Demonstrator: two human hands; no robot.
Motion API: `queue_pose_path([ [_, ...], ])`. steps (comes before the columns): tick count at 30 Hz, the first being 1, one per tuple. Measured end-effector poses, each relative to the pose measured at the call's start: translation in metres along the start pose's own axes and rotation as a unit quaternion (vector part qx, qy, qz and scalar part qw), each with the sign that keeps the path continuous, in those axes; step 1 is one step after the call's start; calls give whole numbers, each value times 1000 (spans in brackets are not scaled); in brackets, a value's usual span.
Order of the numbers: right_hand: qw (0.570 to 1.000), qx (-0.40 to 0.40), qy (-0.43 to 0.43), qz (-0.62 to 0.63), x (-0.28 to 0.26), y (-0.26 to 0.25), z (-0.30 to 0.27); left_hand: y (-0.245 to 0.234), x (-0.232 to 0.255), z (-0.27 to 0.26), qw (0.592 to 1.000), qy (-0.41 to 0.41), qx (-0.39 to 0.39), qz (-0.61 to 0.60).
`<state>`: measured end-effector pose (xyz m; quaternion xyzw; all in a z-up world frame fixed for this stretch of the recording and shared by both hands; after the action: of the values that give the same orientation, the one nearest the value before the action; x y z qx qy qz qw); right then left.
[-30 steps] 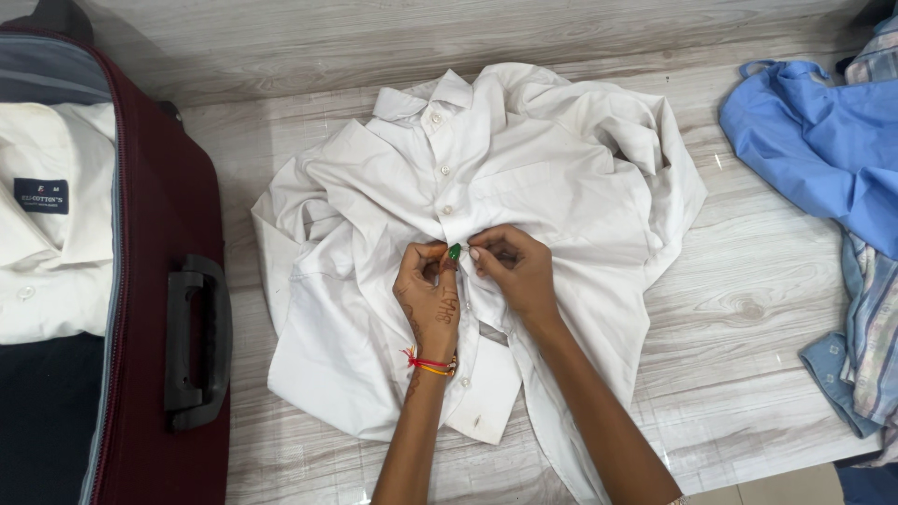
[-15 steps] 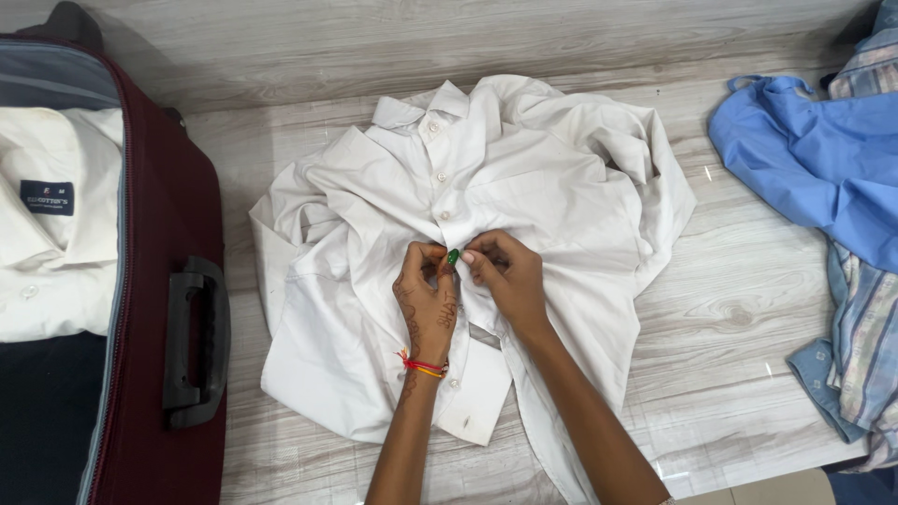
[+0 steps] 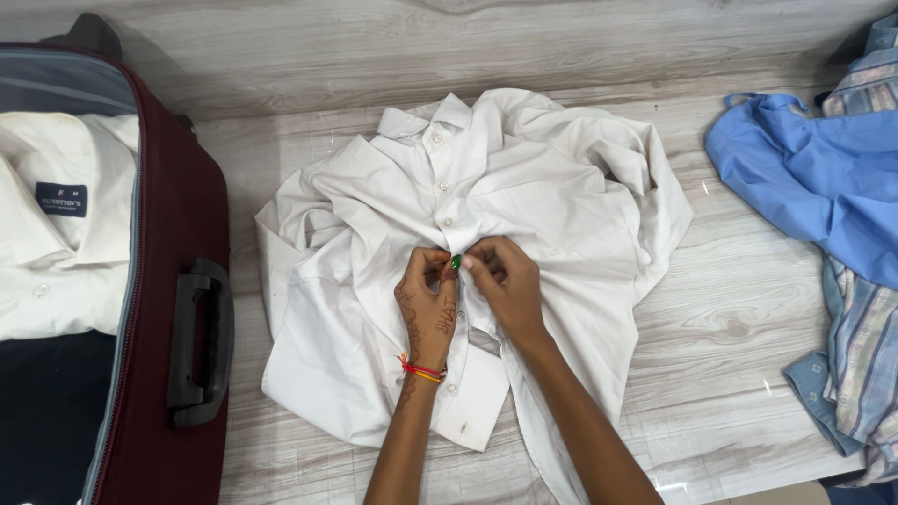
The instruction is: The person folds white shirts by hand and places them inside a suitcase.
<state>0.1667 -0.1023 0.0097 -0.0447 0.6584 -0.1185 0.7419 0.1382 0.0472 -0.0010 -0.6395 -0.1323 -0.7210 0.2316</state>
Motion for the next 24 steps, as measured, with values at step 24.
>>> queue_pose_path([
  [24, 989, -145, -17, -7, 35, -97, 15, -51, 62, -66, 910, 255, -201, 259],
])
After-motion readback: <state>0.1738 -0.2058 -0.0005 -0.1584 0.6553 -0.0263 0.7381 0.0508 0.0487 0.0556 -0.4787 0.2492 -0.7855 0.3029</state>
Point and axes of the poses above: each hand's wrist, its own z-axis towards the middle knuckle, its own y-axis out of the palm, x = y × z, the point moved 8 cm from there along z, towards the middle knuckle, and after that the axes turned 7 degrees about x, right-handed, at the moved point
